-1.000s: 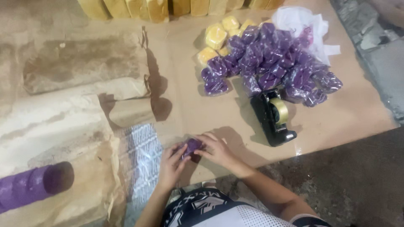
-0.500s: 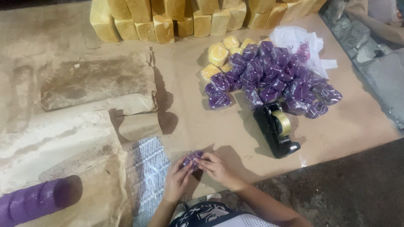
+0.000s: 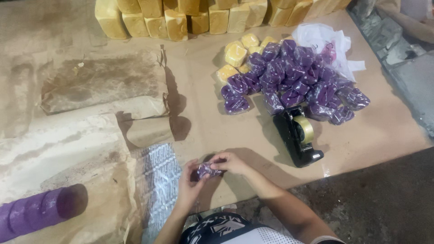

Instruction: The person wraps individual purple soap bars in plastic film and secures them using a tape dispenser.

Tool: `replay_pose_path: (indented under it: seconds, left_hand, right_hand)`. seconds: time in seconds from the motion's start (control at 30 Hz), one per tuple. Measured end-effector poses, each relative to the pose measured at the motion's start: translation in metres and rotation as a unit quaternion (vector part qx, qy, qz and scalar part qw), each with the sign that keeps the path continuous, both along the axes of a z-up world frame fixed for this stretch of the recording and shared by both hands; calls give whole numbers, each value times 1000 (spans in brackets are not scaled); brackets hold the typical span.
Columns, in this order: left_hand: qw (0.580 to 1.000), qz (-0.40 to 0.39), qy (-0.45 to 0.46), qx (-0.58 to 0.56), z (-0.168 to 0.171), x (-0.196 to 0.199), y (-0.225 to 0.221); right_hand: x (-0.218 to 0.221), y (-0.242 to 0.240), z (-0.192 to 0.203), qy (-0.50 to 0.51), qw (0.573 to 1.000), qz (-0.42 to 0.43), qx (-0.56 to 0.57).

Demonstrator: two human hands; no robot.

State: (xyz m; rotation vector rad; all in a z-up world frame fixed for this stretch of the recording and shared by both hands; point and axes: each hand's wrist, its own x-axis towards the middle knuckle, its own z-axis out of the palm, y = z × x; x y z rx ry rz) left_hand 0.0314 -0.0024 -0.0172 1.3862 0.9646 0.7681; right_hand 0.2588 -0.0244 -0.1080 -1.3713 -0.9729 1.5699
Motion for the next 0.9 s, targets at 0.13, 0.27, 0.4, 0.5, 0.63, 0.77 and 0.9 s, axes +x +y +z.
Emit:
replay_pose_path:
  seconds: [0.13,0.27,0.4,0.5,0.63,0.77,0.9]
  left_hand:
    - [997,27,-16,-65,-38,5,11]
    - [997,-44,29,50,-69,-4,28]
    - [994,-30,54,85,-67,-1,32]
    - [992,-46,32,113,-24,-1,23]
    - [949,-147,48,275,28,-14,18]
    - [919,-159,131,335,36,-5,15]
    - [912,-154,142,353,36,-3,8]
  right_hand:
    - [2,2,-24,68,997,-19,39]
    - [3,-7,-6,-61,987,34,147]
    - [14,-15,44,-224,908,66,348]
    - [11,-26,90,-362,831,69,416]
    - [-2,-33,116,-525,678,27,514]
    - [49,-65,133,-545,679,-59,487]
    - [145,-156,146,-553,718,-368,207]
